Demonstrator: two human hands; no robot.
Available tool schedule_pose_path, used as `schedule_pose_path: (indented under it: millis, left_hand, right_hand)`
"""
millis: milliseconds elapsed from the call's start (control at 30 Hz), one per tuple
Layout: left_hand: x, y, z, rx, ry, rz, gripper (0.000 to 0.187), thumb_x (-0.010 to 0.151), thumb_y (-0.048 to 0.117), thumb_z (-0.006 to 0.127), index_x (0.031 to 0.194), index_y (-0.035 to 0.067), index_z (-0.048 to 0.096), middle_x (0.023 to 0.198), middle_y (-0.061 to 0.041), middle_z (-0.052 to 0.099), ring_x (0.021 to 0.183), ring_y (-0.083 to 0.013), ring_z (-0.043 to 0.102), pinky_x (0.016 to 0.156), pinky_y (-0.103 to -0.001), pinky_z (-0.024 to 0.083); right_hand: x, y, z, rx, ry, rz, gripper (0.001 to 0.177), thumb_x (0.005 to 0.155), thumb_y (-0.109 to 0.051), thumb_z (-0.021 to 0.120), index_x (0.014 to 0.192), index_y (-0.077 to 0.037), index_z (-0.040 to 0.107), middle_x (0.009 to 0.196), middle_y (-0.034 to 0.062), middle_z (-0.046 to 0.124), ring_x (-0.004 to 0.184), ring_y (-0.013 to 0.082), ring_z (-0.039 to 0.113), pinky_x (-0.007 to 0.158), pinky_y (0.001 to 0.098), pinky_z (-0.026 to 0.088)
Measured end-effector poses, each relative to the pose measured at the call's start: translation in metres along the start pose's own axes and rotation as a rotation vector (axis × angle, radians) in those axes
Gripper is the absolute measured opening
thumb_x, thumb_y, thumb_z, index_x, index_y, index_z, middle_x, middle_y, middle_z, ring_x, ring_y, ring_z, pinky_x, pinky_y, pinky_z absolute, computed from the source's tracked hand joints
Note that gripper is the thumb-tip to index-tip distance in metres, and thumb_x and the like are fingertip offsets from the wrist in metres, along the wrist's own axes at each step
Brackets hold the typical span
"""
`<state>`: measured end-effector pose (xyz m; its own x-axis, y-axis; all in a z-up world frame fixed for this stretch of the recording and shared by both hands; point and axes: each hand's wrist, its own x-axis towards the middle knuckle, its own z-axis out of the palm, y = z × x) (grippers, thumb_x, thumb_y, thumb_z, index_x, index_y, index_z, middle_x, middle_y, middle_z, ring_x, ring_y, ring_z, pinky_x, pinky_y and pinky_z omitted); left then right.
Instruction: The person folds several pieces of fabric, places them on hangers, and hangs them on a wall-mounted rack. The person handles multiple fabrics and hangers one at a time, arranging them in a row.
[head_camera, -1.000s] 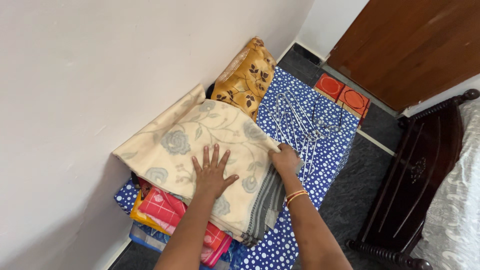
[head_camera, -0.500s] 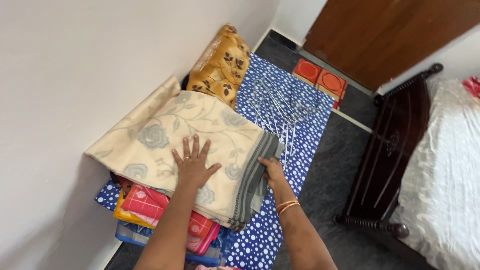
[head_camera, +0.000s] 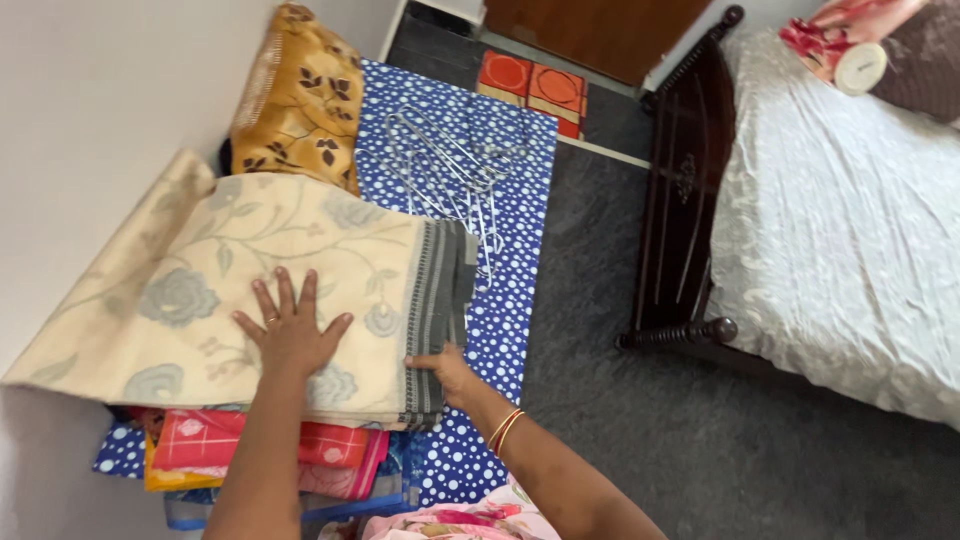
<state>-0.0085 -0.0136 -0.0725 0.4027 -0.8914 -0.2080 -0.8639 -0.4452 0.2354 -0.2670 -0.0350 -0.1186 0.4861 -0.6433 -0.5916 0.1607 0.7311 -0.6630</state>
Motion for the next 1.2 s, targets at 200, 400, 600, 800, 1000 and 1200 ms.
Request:
schedule_pose_path:
  millis: [200,400,600,800,1000,1200]
  left_hand:
    - [-0.02,0.057,-0.056,-0.313,-0.131,-0.004,0.09,0.081,0.071,0.06,0.154,0.021,0.042,0.153,-0.017,0.046,0.14,-0.0394,0.044,0.112,-0.056,0.037]
    - [-0.03,0.098,-0.071,-0.536,-0.133,-0.087,0.087,0.073,0.053,0.074,0.143,0.005,0.053,0.117,-0.027,0.07,0.11,-0.0408,0.069,0.095,-0.045,0.053]
    - [0.0,0.031,0.0,-0.454,0.101,-0.273,0.05,0.092,0.04,0.065,0.126,0.004,0.069,0.113,-0.029,0.07,0.11,-0.0468,0.065,0.096,-0.051,0.05]
    - [0.008,0.014,0.035,-0.45,0.158,-0.419,0.058,0.1,0.058,0.059,0.118,0.005,0.075,0.108,-0.028,0.072,0.106,-0.0476,0.066,0.094,-0.053,0.05]
    - [0.007,0.038,0.024,-0.331,0.192,-0.512,0.064,0.101,0.065,0.054,0.116,0.007,0.076,0.107,-0.025,0.073,0.102,-0.0462,0.068,0.087,-0.054,0.052]
    - [0.005,0.059,0.016,-0.261,0.208,-0.62,0.059,0.101,0.064,0.051,0.119,0.013,0.074,0.102,-0.023,0.074,0.098,-0.0451,0.069,0.084,-0.055,0.053]
  right_hand:
    - [-0.011,-0.03,0.03,-0.247,0.06,-0.336,0.067,0.071,0.003,0.074,0.134,0.001,0.053,0.119,0.0147,0.07,0.105,0.0275,0.07,0.095,0.0374,0.056]
    - [-0.022,-0.043,0.074,-0.735,-0.367,-0.6,0.062,0.079,-0.016,0.082,0.134,0.002,0.06,0.125,0.0192,0.072,0.116,0.0315,0.069,0.103,0.0391,0.054]
    - [-0.03,-0.049,0.042,-0.811,-0.46,-0.284,0.073,0.089,-0.039,0.073,0.152,-0.01,0.052,0.121,0.0129,0.065,0.098,0.0189,0.068,0.089,0.0355,0.055]
    - [0.025,-0.052,-0.044,-0.673,-0.046,-0.248,0.047,0.095,-0.026,0.069,0.135,-0.004,0.064,0.093,0.0087,0.073,0.075,0.0128,0.068,0.071,0.0266,0.058]
    - [0.079,-0.094,-0.118,-0.679,0.454,-0.464,0.034,0.088,-0.018,0.072,0.119,-0.005,0.072,0.088,0.007,0.073,0.079,0.0137,0.065,0.075,0.0305,0.051]
    - [0.132,-0.133,-0.146,-0.701,0.604,-0.438,0.048,0.087,-0.018,0.075,0.132,-0.007,0.065,0.117,0.0106,0.067,0.103,0.0223,0.064,0.092,0.0322,0.049]
